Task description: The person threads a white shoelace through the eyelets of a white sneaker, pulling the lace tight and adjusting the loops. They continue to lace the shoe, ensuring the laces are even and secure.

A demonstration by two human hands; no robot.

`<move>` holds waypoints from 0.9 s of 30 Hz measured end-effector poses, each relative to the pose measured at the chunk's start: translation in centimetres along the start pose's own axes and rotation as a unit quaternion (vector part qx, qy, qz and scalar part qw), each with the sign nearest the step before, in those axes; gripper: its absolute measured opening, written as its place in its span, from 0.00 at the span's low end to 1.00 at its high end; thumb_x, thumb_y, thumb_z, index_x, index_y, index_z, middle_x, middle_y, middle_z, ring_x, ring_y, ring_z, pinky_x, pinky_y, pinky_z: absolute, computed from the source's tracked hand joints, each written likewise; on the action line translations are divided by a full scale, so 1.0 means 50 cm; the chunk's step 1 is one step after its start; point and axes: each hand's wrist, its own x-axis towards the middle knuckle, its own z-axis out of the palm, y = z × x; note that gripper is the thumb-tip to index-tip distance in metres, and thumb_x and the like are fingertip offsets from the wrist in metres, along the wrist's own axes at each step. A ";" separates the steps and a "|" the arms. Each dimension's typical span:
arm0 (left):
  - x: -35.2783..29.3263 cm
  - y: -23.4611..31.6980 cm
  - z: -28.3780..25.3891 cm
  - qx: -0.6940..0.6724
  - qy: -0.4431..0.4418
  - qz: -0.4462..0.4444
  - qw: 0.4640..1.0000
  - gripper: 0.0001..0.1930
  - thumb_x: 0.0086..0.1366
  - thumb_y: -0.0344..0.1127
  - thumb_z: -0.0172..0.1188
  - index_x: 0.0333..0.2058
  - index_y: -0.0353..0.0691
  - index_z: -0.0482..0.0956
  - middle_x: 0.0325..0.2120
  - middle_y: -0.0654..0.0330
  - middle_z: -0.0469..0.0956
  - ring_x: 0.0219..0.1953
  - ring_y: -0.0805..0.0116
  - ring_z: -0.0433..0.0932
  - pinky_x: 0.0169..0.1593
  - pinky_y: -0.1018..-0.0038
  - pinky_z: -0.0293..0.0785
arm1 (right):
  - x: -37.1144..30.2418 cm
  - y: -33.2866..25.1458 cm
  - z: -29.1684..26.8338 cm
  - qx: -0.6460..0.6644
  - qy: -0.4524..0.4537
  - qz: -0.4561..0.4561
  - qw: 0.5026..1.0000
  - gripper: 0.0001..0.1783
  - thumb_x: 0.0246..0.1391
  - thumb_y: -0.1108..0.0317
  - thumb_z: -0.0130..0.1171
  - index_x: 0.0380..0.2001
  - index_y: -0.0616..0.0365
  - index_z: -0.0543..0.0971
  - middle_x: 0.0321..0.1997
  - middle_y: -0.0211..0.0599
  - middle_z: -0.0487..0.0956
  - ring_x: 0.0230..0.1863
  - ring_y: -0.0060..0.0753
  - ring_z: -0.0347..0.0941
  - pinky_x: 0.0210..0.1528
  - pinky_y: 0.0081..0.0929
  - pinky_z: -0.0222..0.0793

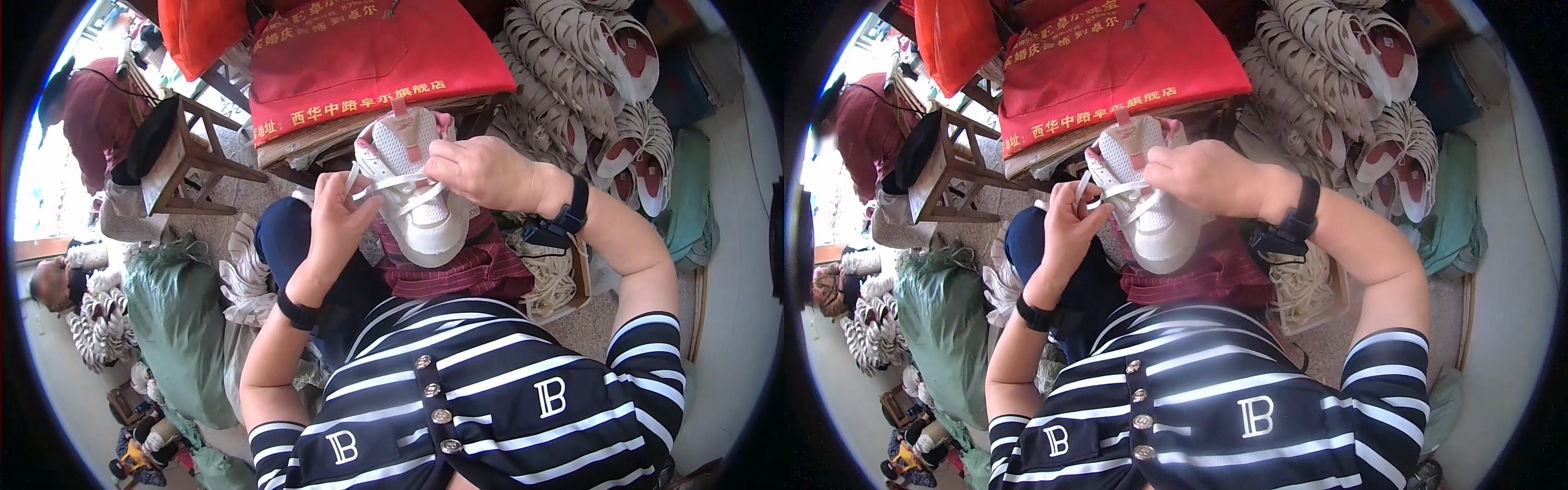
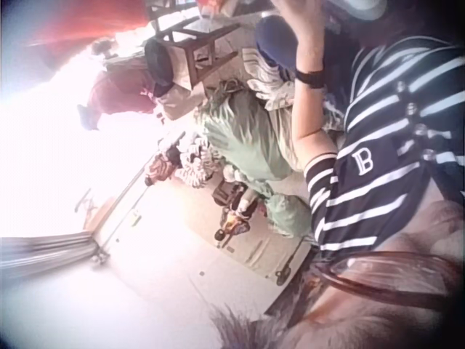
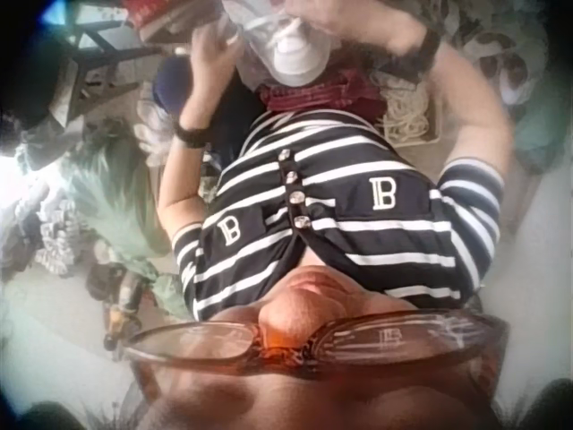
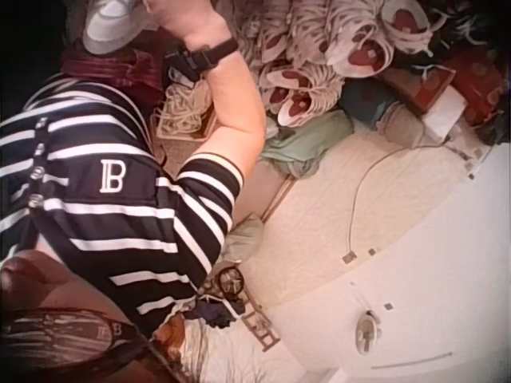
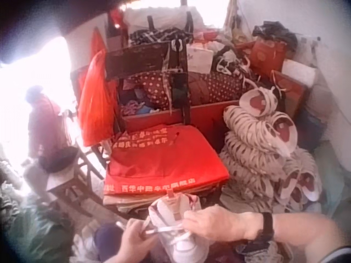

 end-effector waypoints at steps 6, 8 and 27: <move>0.000 0.011 0.005 -0.077 -0.040 -0.042 0.995 0.08 0.62 0.28 0.68 0.37 0.35 0.77 0.29 0.70 0.72 0.25 0.83 0.63 0.28 0.83 0.61 | -0.001 -0.002 0.003 0.024 0.002 -0.015 1.000 0.08 0.51 0.70 0.59 0.36 0.55 0.75 0.34 0.37 0.73 0.30 0.41 0.78 0.29 0.35 0.76; -0.004 0.029 0.000 -0.135 -0.060 -0.109 0.983 0.08 0.64 0.29 0.66 0.37 0.36 0.76 0.27 0.70 0.73 0.24 0.84 0.64 0.28 0.84 0.62 | -0.005 0.001 0.008 0.060 -0.001 -0.020 0.998 0.10 0.49 0.69 0.60 0.36 0.56 0.75 0.34 0.37 0.73 0.31 0.42 0.78 0.29 0.37 0.75; 0.033 0.024 -0.065 -0.314 -0.054 -0.235 0.918 0.13 0.73 0.40 0.56 0.34 0.37 0.82 0.20 0.73 0.68 0.22 0.84 0.59 0.26 0.83 0.53 | -0.052 -0.039 0.033 0.241 0.018 0.341 0.908 0.12 0.54 0.70 0.63 0.38 0.58 0.72 0.28 0.34 0.75 0.28 0.33 0.75 0.31 0.31 0.69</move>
